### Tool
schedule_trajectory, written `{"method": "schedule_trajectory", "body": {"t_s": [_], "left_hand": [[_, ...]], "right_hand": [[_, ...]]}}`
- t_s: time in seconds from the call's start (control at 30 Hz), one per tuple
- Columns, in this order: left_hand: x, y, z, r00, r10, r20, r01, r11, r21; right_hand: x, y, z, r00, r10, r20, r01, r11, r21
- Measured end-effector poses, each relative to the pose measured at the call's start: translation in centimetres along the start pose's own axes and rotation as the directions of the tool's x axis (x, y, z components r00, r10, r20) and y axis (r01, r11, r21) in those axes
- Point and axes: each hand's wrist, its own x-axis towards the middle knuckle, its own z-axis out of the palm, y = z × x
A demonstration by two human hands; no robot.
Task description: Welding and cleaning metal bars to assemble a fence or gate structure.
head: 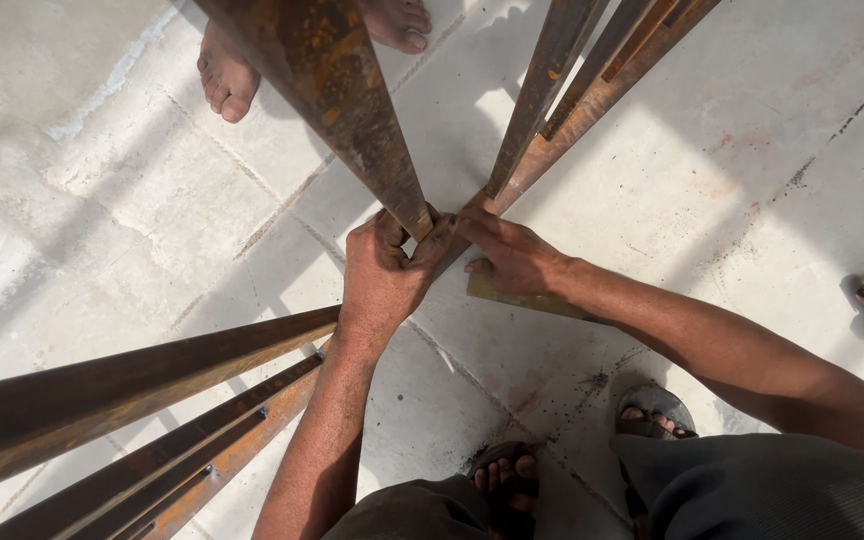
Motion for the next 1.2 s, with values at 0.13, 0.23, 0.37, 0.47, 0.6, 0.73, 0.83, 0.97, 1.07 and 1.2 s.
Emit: {"method": "schedule_trajectory", "body": {"t_s": [0.13,0.23,0.37,0.47,0.6,0.73,0.83,0.97,1.07,1.2], "left_hand": [[0.0,0.3,0.1,0.999,0.002,-0.043,-0.002,1.000,0.008],[0.0,-0.4,0.5,0.996,0.052,-0.067,-0.051,0.999,0.016],[0.3,-0.6,0.8,0.998,0.057,-0.030,-0.057,0.998,-0.012],[0.2,-0.7,0.8,0.988,0.144,-0.046,-0.143,0.989,0.041],[0.2,-0.3,1.0,0.990,0.122,-0.068,-0.116,0.989,0.091],[0.0,-0.7,1.0,0.995,0.081,-0.063,-0.075,0.993,0.096],[0.0,-0.9,1.0,0.991,0.114,-0.072,-0.107,0.990,0.087],[0.1,-1.0,1.2,0.994,0.099,-0.052,-0.094,0.990,0.107],[-0.1,-0.3,1.2,0.997,0.030,-0.069,-0.027,0.998,0.055],[-0.1,-0.1,1.3,0.997,0.014,-0.076,-0.010,0.999,0.047]], "right_hand": [[-6.4,-3.2,-5.8,0.799,0.416,0.434,-0.304,0.902,-0.306],[-10.3,0.7,-4.3,0.887,0.295,0.355,-0.176,0.927,-0.332],[-7.4,1.4,-4.4,0.943,0.207,0.261,-0.178,0.975,-0.133],[-1.1,-0.7,-4.4,0.906,0.244,0.347,-0.309,0.940,0.144],[4.5,1.1,-0.2,0.994,-0.044,0.102,0.036,0.996,0.084],[5.7,1.6,0.8,0.996,-0.076,0.052,0.072,0.994,0.076],[5.5,2.0,2.0,0.992,-0.114,-0.047,0.116,0.992,0.050],[5.3,1.9,2.0,0.997,-0.063,-0.043,0.065,0.996,0.065],[5.0,1.6,1.8,0.993,-0.082,-0.082,0.089,0.993,0.078],[4.5,1.4,1.7,0.995,-0.039,-0.095,0.042,0.999,0.028]]}}
